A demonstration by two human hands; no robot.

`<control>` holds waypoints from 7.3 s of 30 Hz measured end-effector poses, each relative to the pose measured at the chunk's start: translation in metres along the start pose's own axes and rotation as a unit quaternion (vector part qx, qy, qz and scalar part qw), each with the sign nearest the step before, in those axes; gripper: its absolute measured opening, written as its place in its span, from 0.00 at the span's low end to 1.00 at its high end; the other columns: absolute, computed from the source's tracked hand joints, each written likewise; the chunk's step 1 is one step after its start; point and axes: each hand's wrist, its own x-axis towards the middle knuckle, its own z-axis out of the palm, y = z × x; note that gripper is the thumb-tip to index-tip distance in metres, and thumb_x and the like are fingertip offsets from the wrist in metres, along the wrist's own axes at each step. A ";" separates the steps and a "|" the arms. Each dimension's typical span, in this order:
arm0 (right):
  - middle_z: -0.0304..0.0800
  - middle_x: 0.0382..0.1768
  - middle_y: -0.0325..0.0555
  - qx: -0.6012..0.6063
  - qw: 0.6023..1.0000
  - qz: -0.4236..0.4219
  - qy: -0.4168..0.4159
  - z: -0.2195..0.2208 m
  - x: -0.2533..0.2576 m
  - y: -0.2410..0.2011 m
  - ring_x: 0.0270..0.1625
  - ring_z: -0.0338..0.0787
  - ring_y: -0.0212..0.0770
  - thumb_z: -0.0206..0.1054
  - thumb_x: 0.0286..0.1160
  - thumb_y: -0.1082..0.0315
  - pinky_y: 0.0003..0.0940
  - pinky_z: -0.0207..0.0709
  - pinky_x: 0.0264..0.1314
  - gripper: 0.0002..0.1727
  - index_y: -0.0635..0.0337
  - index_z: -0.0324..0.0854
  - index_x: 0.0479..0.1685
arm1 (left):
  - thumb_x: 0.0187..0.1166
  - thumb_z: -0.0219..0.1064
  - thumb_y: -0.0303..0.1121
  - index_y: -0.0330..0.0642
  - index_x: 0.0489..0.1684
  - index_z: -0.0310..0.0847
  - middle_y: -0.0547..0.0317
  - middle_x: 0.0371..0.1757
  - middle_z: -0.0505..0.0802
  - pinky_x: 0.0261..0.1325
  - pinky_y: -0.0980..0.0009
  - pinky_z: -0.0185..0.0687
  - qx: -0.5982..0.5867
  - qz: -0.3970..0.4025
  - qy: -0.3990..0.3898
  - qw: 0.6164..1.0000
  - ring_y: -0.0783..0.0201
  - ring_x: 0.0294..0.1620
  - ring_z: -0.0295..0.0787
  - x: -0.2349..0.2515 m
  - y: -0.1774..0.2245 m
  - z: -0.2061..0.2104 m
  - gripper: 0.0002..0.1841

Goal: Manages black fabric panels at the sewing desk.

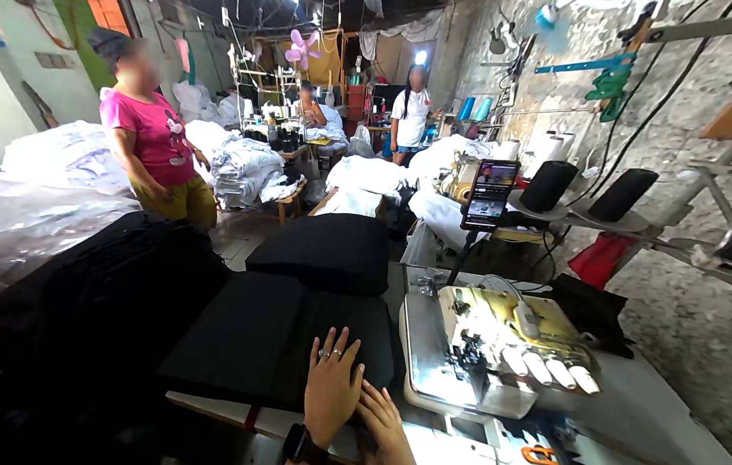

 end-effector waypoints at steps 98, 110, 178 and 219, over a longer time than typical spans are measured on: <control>0.88 0.72 0.44 0.000 1.000 0.001 0.004 0.001 0.000 0.000 0.84 0.76 0.49 0.73 0.64 0.74 0.61 0.58 0.90 0.24 0.55 0.90 0.65 | 0.87 0.54 0.51 0.63 0.80 0.79 0.68 0.90 0.71 0.93 0.41 0.38 -0.002 -0.003 0.000 1.000 0.54 0.94 0.55 0.000 0.000 0.000 0.25; 0.88 0.72 0.44 0.000 1.000 -0.002 0.006 0.000 0.001 0.000 0.84 0.76 0.49 0.73 0.63 0.74 0.61 0.59 0.89 0.24 0.56 0.90 0.64 | 0.87 0.54 0.51 0.63 0.80 0.79 0.67 0.90 0.71 0.93 0.42 0.39 0.001 -0.002 0.001 1.000 0.54 0.94 0.56 0.000 0.000 0.000 0.25; 0.89 0.71 0.44 -0.002 1.000 0.001 0.003 -0.001 0.002 -0.002 0.84 0.77 0.49 0.72 0.63 0.74 0.60 0.59 0.89 0.24 0.56 0.90 0.64 | 0.87 0.54 0.51 0.62 0.80 0.80 0.67 0.90 0.72 0.93 0.41 0.39 -0.002 0.000 0.009 1.000 0.54 0.94 0.56 0.000 0.001 0.001 0.25; 0.89 0.71 0.44 0.000 1.000 0.000 0.004 0.000 0.001 -0.001 0.84 0.77 0.49 0.72 0.64 0.75 0.62 0.60 0.88 0.24 0.55 0.90 0.64 | 0.87 0.53 0.52 0.63 0.80 0.80 0.67 0.90 0.72 0.93 0.41 0.39 0.000 0.001 0.007 1.000 0.54 0.94 0.55 0.000 0.000 0.001 0.25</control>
